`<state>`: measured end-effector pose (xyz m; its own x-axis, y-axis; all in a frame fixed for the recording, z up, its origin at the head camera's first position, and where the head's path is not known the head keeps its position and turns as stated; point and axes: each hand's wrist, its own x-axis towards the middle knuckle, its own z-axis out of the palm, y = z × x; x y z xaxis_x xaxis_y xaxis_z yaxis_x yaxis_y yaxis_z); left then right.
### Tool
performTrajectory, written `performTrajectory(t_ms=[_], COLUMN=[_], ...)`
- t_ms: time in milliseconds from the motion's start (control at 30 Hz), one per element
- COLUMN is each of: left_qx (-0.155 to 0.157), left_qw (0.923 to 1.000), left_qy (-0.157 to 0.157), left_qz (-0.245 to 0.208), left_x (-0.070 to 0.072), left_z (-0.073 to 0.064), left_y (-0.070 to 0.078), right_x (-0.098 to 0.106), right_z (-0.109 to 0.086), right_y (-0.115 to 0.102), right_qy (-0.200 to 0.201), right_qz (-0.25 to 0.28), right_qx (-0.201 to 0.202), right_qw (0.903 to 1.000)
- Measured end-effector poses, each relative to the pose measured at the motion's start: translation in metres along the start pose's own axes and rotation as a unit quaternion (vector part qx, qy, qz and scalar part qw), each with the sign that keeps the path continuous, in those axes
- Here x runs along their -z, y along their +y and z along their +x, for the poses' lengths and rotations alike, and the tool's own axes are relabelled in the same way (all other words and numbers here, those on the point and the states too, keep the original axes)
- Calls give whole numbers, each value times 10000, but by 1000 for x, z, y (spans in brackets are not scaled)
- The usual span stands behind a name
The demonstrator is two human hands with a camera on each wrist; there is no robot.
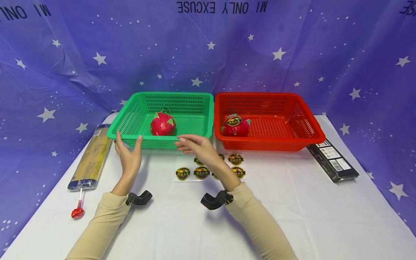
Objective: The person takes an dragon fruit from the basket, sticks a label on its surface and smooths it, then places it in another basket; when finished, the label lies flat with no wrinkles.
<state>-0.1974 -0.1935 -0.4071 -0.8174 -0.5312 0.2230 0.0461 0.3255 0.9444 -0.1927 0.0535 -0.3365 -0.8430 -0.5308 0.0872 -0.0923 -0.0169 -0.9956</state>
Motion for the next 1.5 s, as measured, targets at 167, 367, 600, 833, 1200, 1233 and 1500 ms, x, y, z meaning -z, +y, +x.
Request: performTrajectory(t_ms=[167,367,600,833,1200,1233,1500], left_qx=[-102,-166,-207,-171,-106,-111,-124], left_qw=[9999,9998,9998,9998,9996,9996,9994], left_qy=[-36,-54,-57,-71,-224,-225,-200], left_qz=[-10,20,46,80,113,123,247], left_x=[1,2,1,2,4,4,4], left_z=[2,4,4,4,2,3,1], left_y=[-1,-2,-4,-3,-3,-4,-4], right_x=[-12,-23,-31,-36,-39,-39,-50], right_z=[20,47,77,107,131,132,136], right_y=[-1,-6,-4,-1,10,11,15], right_qy=[-326,-578,-277,293,1468,1574,2175], right_qz=[605,1408,1358,990,-655,-785,-2060], right_qx=[216,530,503,426,-97,-116,-297], right_qw=[9974,9869,9891,9937,9869,9843,9536])
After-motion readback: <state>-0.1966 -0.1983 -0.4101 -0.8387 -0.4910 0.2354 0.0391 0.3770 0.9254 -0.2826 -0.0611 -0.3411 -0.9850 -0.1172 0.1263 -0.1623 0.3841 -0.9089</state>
